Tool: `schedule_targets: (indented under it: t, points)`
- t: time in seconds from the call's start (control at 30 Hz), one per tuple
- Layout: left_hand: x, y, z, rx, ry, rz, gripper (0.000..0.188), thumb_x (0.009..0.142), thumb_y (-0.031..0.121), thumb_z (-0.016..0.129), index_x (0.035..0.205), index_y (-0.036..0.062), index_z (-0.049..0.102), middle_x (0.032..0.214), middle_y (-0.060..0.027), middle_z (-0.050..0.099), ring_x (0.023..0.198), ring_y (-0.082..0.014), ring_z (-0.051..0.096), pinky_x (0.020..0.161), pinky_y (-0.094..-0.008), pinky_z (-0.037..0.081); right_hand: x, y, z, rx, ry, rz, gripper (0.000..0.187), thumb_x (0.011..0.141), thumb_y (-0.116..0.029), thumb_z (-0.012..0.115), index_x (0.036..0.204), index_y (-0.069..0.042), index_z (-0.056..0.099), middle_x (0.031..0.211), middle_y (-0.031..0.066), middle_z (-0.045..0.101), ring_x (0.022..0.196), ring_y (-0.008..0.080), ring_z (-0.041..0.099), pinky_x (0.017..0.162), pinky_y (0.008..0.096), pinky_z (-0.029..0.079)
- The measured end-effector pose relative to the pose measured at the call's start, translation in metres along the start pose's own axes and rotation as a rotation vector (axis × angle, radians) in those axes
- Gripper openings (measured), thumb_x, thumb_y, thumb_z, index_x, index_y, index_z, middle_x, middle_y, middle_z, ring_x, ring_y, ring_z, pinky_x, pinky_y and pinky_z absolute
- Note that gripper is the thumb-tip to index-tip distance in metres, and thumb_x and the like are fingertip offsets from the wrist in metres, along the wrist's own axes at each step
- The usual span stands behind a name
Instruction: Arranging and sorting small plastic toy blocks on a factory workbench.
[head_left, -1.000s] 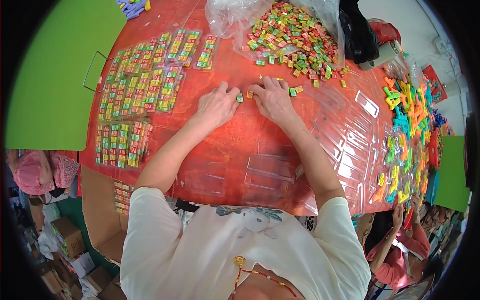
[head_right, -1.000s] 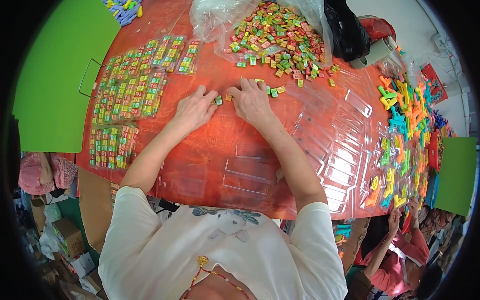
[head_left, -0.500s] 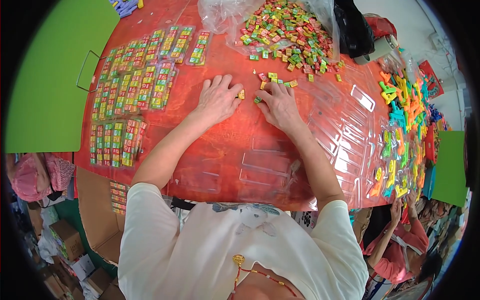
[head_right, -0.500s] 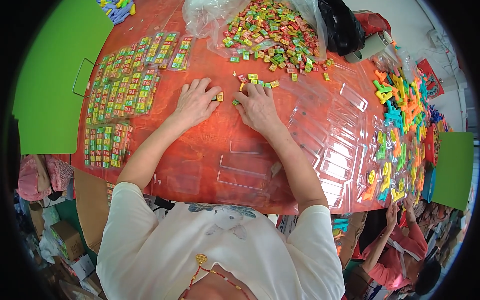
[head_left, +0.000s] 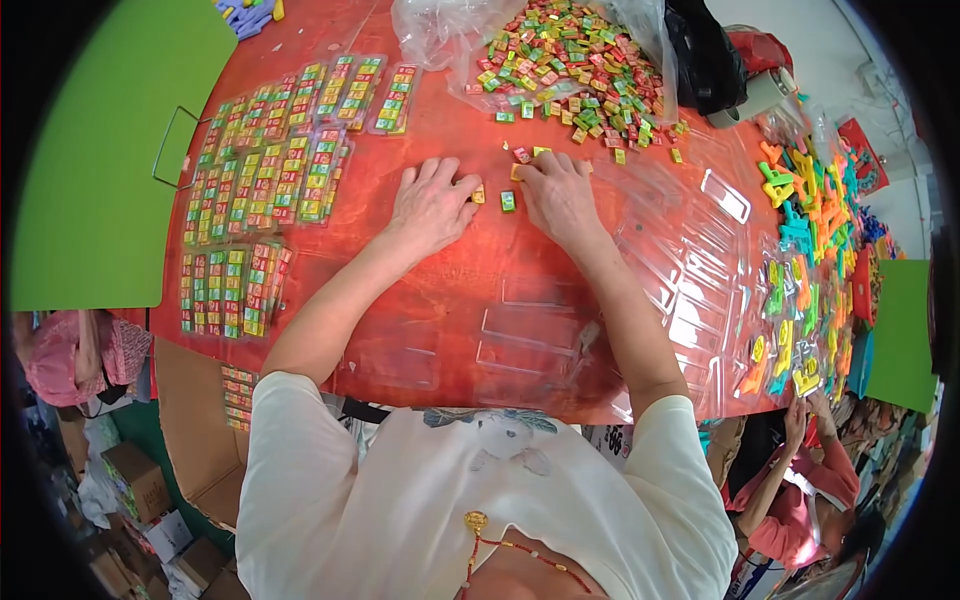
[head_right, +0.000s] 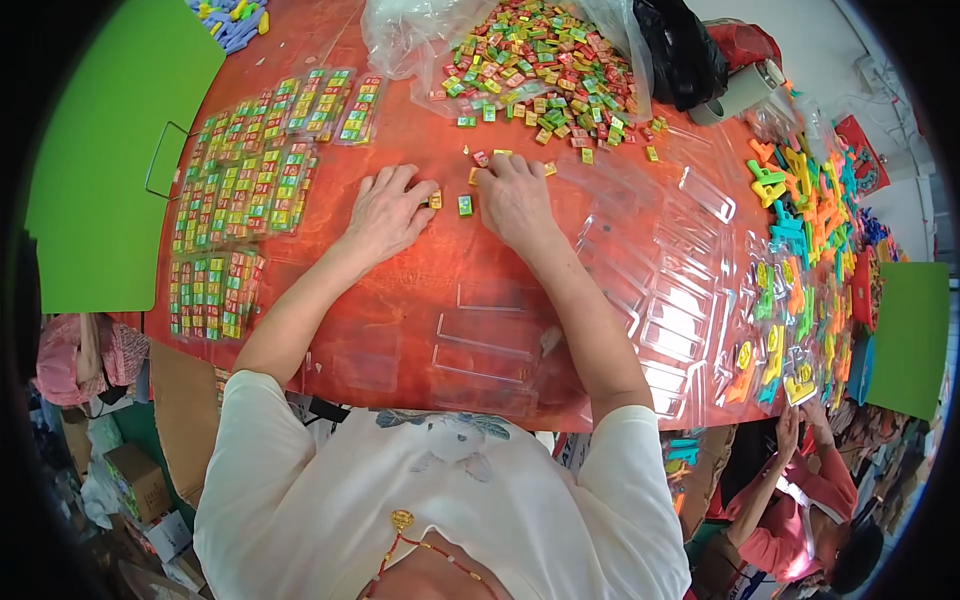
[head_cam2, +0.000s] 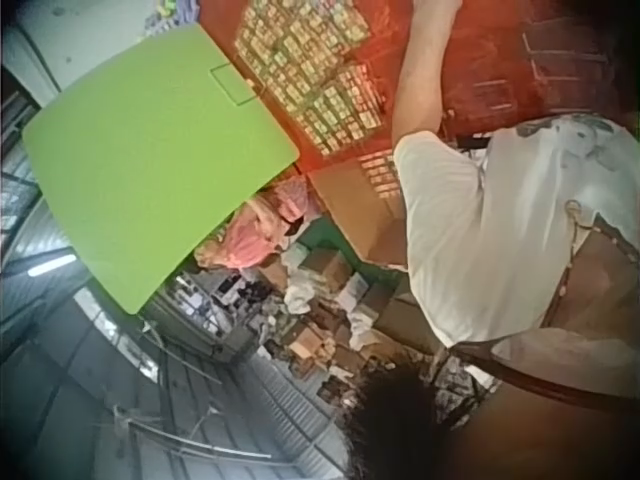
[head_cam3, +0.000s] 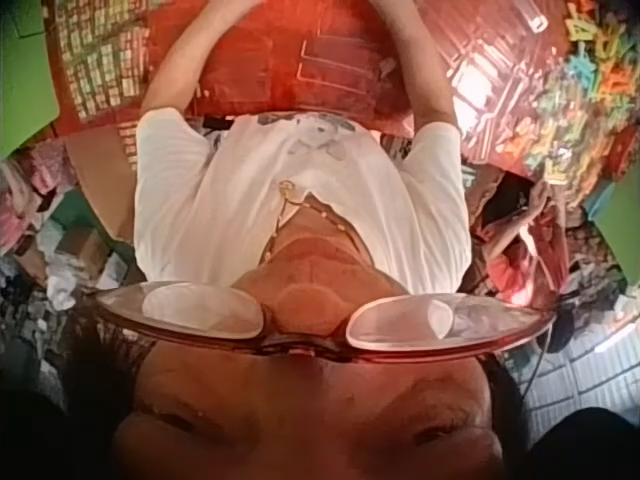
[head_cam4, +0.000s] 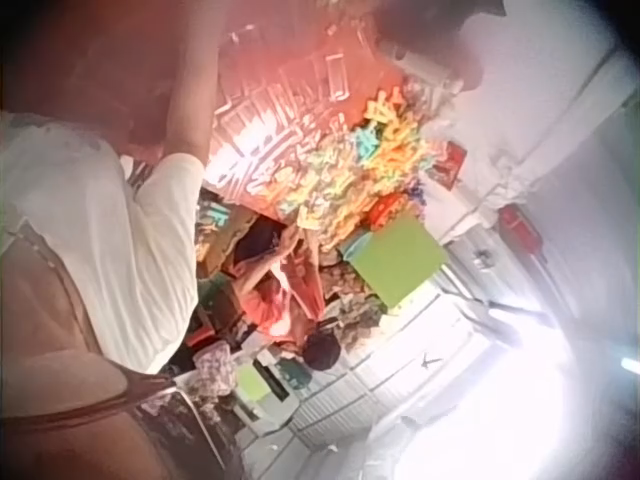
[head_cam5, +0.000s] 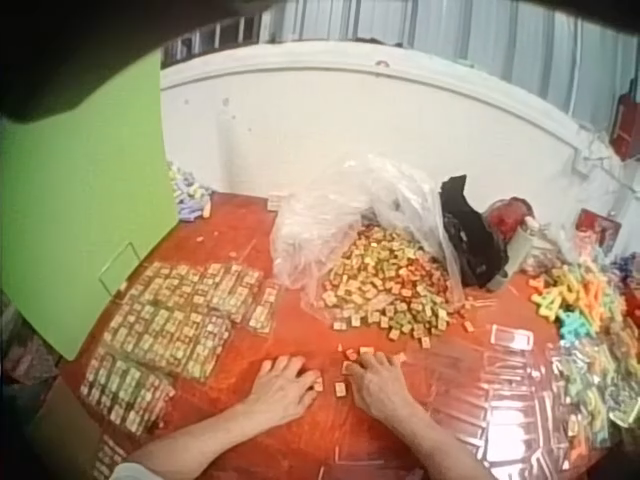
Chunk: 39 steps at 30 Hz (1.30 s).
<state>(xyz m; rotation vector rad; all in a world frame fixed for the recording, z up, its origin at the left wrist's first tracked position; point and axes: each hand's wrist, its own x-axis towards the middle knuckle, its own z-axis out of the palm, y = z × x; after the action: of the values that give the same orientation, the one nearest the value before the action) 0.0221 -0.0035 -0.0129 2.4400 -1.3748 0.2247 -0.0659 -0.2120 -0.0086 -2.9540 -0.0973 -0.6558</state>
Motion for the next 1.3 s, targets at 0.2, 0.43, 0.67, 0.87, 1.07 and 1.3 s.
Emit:
schedule_targets:
  t: [0.2, 0.43, 0.67, 0.87, 1.07, 1.3]
  points:
    - [-0.002, 0.000, 0.005, 0.011, 0.041, -0.015, 0.033, 0.083, 0.028, 0.070, 0.113, 0.0126, 0.065, 0.116, -0.0106, 0.055, 0.114, -0.0281, 0.051, 0.089, -0.0466, 0.040, 0.010, -0.023, 0.005, 0.033, 0.058, -0.127, 0.007, 0.076, -0.012, 0.065, 0.083, -0.011, 0.067, 0.087, 0.0060, 0.056, 0.090, 0.0246, 0.057, 0.081, 0.0406, 0.042]
    - [-0.001, 0.002, 0.002, -0.019, 0.069, -0.044, 0.037, 0.084, 0.029, 0.070, 0.117, 0.0137, 0.064, 0.115, -0.0108, 0.055, 0.113, -0.0282, 0.051, 0.088, -0.0467, 0.040, 0.003, -0.018, -0.007, 0.068, 0.032, -0.001, 0.022, 0.083, -0.012, 0.067, 0.105, -0.012, 0.069, 0.090, 0.0060, 0.058, 0.093, 0.0258, 0.058, 0.082, 0.0424, 0.043]
    - [0.003, 0.003, 0.007, 0.008, 0.016, -0.028, 0.034, 0.087, 0.030, 0.068, 0.117, 0.0163, 0.066, 0.117, -0.0108, 0.055, 0.115, -0.0292, 0.050, 0.088, -0.0468, 0.040, 0.017, 0.010, 0.008, -0.105, 0.058, 0.042, 0.012, 0.081, -0.018, 0.066, 0.089, -0.011, 0.071, 0.089, 0.0065, 0.059, 0.093, 0.0246, 0.059, 0.082, 0.0420, 0.042]
    - [0.002, 0.004, 0.010, 0.007, 0.092, -0.031, 0.032, 0.084, 0.028, 0.069, 0.113, 0.0154, 0.066, 0.112, -0.0100, 0.055, 0.111, -0.0286, 0.050, 0.086, -0.0465, 0.040, 0.011, -0.027, 0.004, -0.040, 0.055, 0.007, 0.015, 0.086, -0.022, 0.063, 0.083, -0.009, 0.071, 0.085, 0.0076, 0.060, 0.087, 0.0252, 0.060, 0.080, 0.0417, 0.041]
    - [0.001, 0.002, 0.011, -0.006, 0.108, -0.046, 0.029, 0.082, 0.027, 0.069, 0.109, 0.0146, 0.066, 0.111, -0.0097, 0.055, 0.110, -0.0285, 0.051, 0.085, -0.0459, 0.040, -0.007, -0.043, -0.015, -0.002, 0.002, -0.023, 0.017, 0.081, -0.023, 0.068, 0.090, -0.008, 0.067, 0.089, 0.0082, 0.058, 0.090, 0.0252, 0.059, 0.083, 0.0414, 0.041]
    - [0.002, 0.002, 0.010, -0.006, 0.112, -0.038, 0.028, 0.083, 0.027, 0.069, 0.107, 0.0135, 0.066, 0.112, -0.0092, 0.055, 0.111, -0.0280, 0.051, 0.085, -0.0463, 0.040, -0.008, -0.010, -0.007, -0.036, -0.050, 0.041, 0.016, 0.079, -0.020, 0.070, 0.088, -0.009, 0.063, 0.091, 0.0089, 0.058, 0.092, 0.0262, 0.059, 0.083, 0.0420, 0.042]
